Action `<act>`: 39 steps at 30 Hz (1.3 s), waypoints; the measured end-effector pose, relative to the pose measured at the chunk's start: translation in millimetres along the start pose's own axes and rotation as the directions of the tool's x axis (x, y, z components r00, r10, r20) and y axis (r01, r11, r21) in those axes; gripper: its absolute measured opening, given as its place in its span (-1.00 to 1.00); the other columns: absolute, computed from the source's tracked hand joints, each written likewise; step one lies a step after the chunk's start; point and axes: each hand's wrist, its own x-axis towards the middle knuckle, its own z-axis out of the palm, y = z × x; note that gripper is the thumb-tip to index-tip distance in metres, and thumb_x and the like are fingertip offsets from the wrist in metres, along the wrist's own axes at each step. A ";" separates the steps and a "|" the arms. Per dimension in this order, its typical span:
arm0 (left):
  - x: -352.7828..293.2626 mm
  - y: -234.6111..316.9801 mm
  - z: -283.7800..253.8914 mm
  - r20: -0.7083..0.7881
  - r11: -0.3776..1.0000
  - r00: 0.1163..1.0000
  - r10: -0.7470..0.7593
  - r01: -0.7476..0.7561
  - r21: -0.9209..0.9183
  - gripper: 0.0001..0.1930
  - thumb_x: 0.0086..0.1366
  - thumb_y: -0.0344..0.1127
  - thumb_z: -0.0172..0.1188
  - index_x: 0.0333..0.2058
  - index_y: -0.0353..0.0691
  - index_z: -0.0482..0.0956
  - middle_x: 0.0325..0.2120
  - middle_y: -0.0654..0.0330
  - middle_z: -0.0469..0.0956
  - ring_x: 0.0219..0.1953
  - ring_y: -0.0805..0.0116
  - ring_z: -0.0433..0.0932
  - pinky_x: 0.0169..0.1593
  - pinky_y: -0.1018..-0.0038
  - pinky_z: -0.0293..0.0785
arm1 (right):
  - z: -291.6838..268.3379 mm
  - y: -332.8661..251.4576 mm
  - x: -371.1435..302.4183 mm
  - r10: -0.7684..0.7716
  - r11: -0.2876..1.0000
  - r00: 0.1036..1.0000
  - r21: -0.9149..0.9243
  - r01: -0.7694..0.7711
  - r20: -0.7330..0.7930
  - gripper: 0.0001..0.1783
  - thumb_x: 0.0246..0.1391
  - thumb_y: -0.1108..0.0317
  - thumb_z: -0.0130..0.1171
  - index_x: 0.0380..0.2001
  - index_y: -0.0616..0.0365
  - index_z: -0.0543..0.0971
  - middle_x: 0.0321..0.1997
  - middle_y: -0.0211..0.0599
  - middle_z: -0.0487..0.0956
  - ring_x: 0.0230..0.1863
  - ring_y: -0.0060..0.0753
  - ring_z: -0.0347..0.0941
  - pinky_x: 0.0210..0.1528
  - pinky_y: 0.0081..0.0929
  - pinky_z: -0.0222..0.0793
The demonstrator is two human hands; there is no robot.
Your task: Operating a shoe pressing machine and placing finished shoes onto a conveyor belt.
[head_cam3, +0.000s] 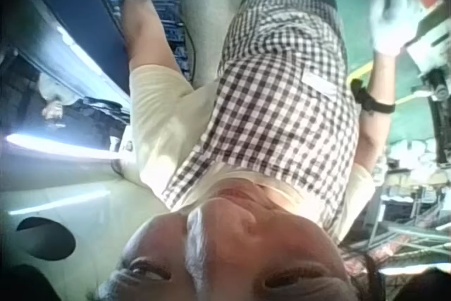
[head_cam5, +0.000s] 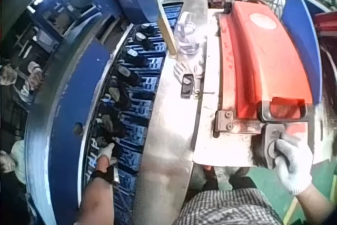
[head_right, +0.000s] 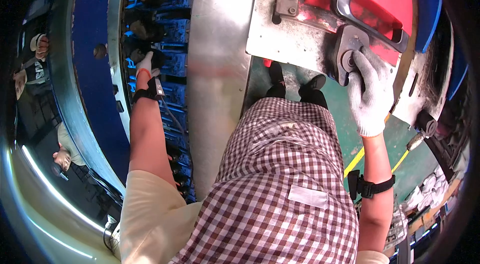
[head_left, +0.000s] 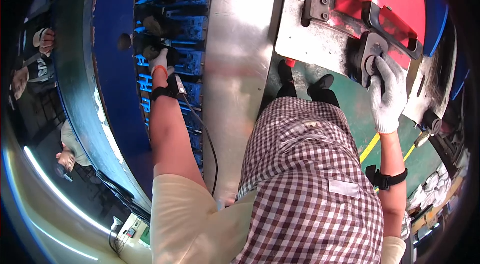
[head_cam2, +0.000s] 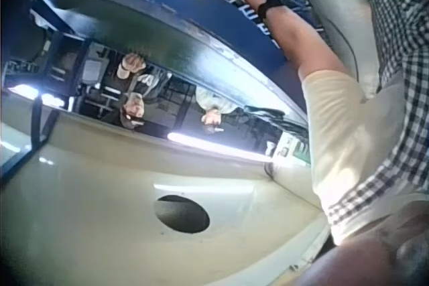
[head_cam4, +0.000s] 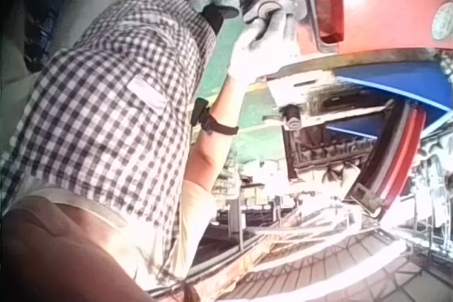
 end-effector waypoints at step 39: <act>-86.5 47.4 46.6 -0.401 0.760 0.851 0.339 0.003 0.650 0.34 0.13 0.01 0.55 0.54 -0.18 -0.38 0.31 -0.28 0.33 0.26 -0.19 0.51 0.26 0.06 0.55 | 4.0 8.0 -9.5 0.028 1.000 0.998 -0.003 -0.027 0.058 -0.49 0.08 0.66 0.20 0.15 0.26 0.61 0.22 0.02 0.59 0.26 0.04 0.50 0.40 -0.10 0.32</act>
